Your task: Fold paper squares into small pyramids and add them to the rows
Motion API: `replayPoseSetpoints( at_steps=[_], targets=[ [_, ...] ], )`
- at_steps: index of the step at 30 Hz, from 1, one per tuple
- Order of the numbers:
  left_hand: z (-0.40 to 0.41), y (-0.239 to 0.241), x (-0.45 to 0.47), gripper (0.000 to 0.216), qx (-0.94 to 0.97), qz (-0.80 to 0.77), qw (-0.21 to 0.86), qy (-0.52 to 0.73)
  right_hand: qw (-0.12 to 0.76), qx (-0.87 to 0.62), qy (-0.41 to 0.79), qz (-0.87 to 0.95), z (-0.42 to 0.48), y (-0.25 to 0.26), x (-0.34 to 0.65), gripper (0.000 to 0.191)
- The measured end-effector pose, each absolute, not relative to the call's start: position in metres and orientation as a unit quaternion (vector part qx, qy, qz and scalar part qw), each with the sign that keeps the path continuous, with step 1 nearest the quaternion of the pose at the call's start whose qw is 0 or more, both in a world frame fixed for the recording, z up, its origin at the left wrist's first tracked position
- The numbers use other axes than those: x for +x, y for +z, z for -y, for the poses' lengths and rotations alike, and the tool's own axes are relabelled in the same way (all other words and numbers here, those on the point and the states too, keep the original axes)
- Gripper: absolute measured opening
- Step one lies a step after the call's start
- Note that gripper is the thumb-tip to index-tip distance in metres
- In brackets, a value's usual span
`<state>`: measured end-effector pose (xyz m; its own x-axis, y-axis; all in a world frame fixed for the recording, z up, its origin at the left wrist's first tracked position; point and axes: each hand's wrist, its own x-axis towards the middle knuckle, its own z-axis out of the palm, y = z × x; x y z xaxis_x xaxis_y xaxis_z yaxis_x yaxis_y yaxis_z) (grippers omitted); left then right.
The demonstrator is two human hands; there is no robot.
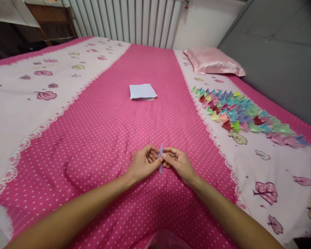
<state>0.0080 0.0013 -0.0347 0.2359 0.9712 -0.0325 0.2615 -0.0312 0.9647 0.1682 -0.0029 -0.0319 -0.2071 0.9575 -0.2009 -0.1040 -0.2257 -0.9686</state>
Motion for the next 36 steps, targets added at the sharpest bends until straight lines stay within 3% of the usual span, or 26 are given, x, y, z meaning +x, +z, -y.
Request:
replayPoseSetpoints(
  at_steps=[36],
  targets=[
    [-0.0047, -0.0334, 0.008, 0.025, 0.614, -0.492, 0.5, 0.363, 0.431, -0.478, 0.625, 0.442, 0.0036, -0.0302, 0.165, 0.038]
  ],
)
